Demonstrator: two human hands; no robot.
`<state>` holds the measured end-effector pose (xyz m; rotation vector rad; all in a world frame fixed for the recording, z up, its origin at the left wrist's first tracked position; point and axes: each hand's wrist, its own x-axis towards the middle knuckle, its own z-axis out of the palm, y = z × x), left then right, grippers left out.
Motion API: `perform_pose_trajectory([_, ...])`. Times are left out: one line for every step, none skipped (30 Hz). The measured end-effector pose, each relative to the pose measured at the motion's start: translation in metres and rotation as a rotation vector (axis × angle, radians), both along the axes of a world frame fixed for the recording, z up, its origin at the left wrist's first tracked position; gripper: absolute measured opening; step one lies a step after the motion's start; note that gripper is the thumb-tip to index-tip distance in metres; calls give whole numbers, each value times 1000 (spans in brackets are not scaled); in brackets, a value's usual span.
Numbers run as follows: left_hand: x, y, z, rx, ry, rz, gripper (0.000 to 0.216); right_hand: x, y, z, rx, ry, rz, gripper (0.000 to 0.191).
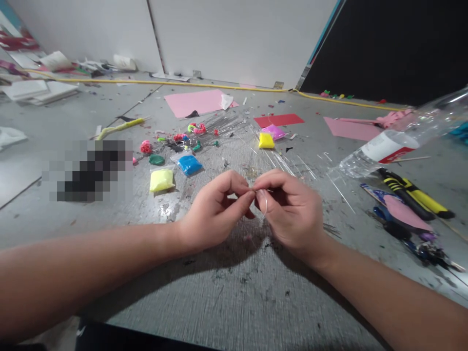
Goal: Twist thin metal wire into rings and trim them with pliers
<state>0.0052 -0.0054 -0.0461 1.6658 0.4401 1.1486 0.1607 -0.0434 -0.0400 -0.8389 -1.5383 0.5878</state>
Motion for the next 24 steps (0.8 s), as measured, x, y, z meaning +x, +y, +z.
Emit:
perform_pose_trajectory([-1, -1, 0, -2, -2, -6, 14, 0, -1, 0, -3, 9, 9, 13])
perform_pose_trajectory([-1, -1, 1, -8, 1, -9, 14, -1, -1, 0, -3, 17, 15, 13])
perform_pose_trajectory([-2, -1, 1, -12, 9, -10, 15, -1, -1, 0, 0, 22, 20, 13])
perform_pose_trajectory([-3, -2, 2, -10, 24, -8, 15, -1, -1, -1, 3, 24, 25, 13])
perform_pose_trajectory([-4, -2, 2, 0, 45, -1, 16, -1, -1, -1, 9, 24, 30, 12])
perform_pose_trajectory([-5, -3, 2, 17, 68, 15, 16, 0, 0, -2, 16, 20, 36, 12])
perform_pose_trajectory([-6, -3, 2, 39, 96, 36, 16, 0, 1, -3, 21, 13, 40, 11])
perform_pose_trajectory([-7, -3, 2, 63, 121, 59, 17, 1, 2, -4, 25, 8, 43, 10])
perform_pose_trajectory([-7, -3, 1, 89, 140, 81, 17, 1, 3, -5, 23, 11, 45, 8])
perform_pose_trajectory([-8, -4, 0, 105, 159, 98, 18, 2, 5, -6, 14, 22, 50, 7])
perform_pose_trajectory([-8, -4, 0, 112, 172, 112, 18, 2, 6, -8, -3, 42, 58, 5])
perform_pose_trajectory([-8, -4, 0, 110, 178, 121, 18, 3, 8, -9, -29, 73, 72, 3])
perform_pose_trajectory([-7, -4, 0, 94, 174, 122, 18, 3, 9, -10, -62, 113, 99, 2])
perform_pose_trajectory([-7, -4, 0, 58, 159, 111, 18, 4, 10, -11, -105, 160, 135, 3])
perform_pose_trajectory([-6, -4, 1, 1, 137, 86, 18, 4, 11, -12, -157, 206, 178, 5])
perform_pose_trajectory([-5, -4, 3, -69, 111, 47, 18, 5, 12, -14, -211, 250, 220, 6])
perform_pose_trajectory([-4, -4, 5, -141, 87, 0, 19, 5, 14, -15, -259, 289, 253, 8])
perform_pose_trajectory([-3, -3, 7, -210, 72, -43, 20, 6, 15, -16, -295, 321, 274, 10])
perform_pose_trajectory([-2, -2, 8, -269, 66, -73, 21, 6, 17, -17, -318, 343, 283, 11])
perform_pose_trajectory([-2, 0, 10, -311, 67, -84, 21, 7, 19, -18, -329, 354, 283, 12])
perform_pose_trajectory([-2, 1, 11, -335, 74, -81, 22, 9, 21, -18, -328, 359, 278, 13])
perform_pose_trajectory([-1, 3, 13, -343, 83, -68, 21, 10, 22, -18, -325, 353, 272, 13])
perform_pose_trajectory([-1, 5, 13, -339, 92, -48, 20, 12, 24, -17, -324, 339, 270, 13])
perform_pose_trajectory([-2, 6, 14, -322, 99, -24, 20, 15, 25, -15, -326, 317, 268, 11])
